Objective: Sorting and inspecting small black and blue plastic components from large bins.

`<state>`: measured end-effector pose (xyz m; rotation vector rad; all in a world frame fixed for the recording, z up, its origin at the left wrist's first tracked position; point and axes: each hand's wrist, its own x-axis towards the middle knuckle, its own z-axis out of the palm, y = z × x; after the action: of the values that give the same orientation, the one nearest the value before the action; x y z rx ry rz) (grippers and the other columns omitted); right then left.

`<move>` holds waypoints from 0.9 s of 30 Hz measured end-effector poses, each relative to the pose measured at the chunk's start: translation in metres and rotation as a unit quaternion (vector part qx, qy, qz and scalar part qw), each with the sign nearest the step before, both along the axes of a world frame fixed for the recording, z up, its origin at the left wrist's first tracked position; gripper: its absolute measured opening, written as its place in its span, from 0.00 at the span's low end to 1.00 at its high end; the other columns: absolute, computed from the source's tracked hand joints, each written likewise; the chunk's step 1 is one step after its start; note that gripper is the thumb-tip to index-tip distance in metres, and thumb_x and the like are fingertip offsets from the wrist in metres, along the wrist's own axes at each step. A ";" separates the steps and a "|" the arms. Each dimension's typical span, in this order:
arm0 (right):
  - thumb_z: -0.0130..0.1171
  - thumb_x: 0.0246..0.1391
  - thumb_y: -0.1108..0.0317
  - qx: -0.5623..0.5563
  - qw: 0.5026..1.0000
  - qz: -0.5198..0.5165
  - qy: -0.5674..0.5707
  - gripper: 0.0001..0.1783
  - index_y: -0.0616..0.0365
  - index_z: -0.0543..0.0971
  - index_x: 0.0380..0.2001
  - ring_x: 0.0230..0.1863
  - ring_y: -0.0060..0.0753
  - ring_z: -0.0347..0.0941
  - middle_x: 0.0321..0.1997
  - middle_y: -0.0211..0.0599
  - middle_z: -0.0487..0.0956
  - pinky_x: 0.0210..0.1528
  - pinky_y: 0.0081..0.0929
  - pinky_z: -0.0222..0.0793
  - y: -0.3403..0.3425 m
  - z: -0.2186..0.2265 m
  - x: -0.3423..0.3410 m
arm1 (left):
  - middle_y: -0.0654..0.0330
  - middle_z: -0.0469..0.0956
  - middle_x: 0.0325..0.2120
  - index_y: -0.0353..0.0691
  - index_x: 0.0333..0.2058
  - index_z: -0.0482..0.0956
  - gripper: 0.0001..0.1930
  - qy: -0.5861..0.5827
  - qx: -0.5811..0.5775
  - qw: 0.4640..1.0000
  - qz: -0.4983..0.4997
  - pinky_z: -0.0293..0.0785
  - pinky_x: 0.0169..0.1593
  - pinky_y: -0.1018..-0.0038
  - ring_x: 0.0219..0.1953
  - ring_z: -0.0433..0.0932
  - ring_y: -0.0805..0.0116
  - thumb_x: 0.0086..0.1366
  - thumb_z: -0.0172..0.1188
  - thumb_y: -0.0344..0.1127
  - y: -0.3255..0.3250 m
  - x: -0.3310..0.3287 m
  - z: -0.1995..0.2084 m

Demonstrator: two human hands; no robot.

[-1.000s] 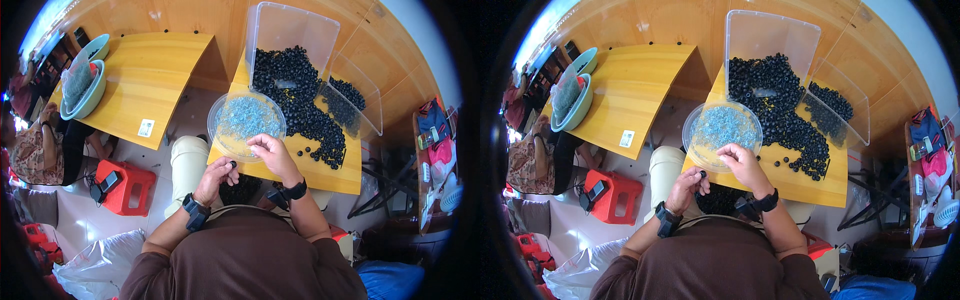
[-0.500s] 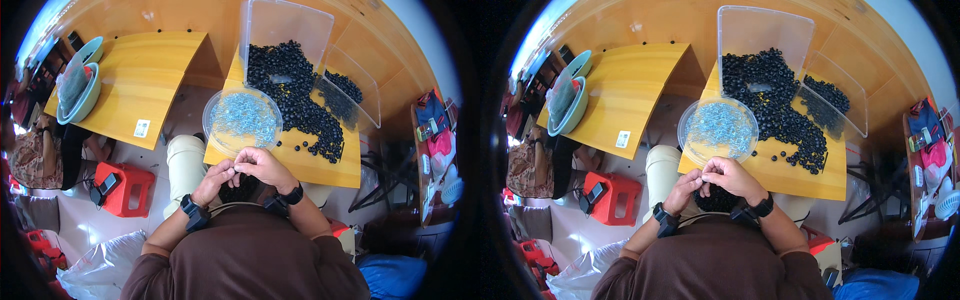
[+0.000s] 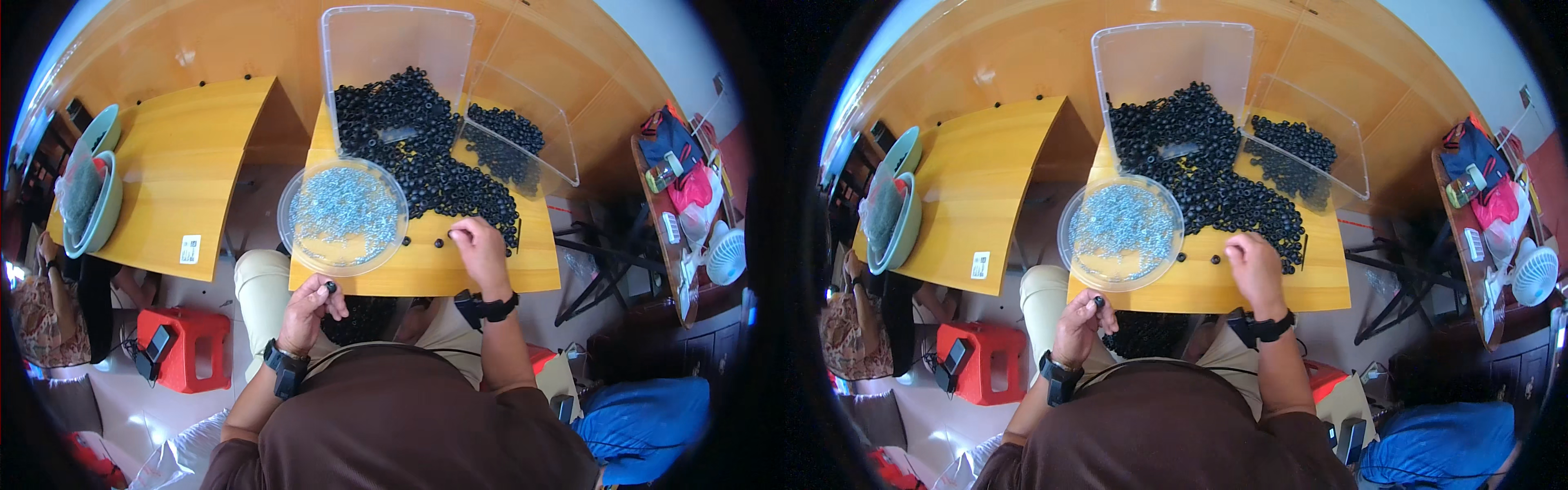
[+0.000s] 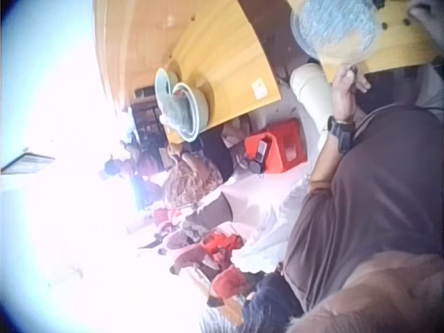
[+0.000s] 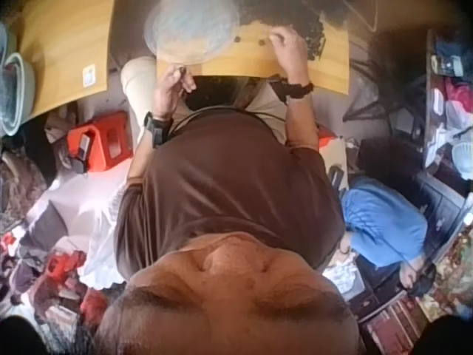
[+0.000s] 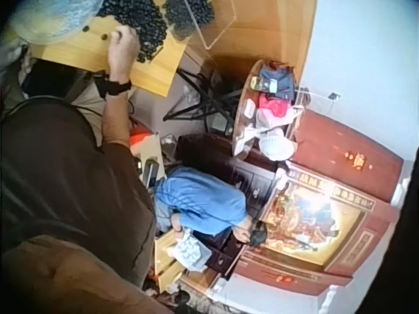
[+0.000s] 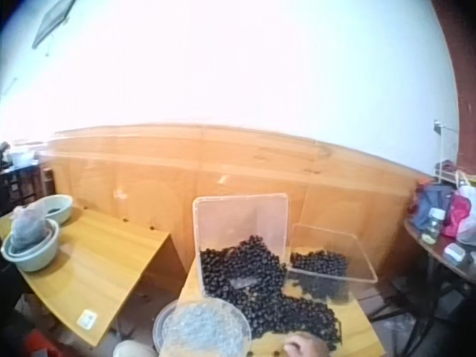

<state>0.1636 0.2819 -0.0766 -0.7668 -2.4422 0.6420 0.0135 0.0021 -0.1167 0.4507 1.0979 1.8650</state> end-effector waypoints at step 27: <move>0.53 0.49 0.79 0.039 0.999 -0.024 -0.003 0.09 0.59 0.79 0.35 0.35 0.44 0.76 0.33 0.41 0.78 0.39 0.35 0.71 0.030 -0.020 0.012 | 0.58 0.75 0.24 0.37 0.33 0.71 0.14 -0.013 -0.033 0.999 0.022 0.71 0.31 0.77 0.25 0.76 0.68 0.65 0.50 0.44 0.002 0.001 -0.017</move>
<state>0.1760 0.3123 -0.0968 -0.7946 -2.4302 0.5231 0.0144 0.0045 -0.1332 0.3663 1.1578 1.8619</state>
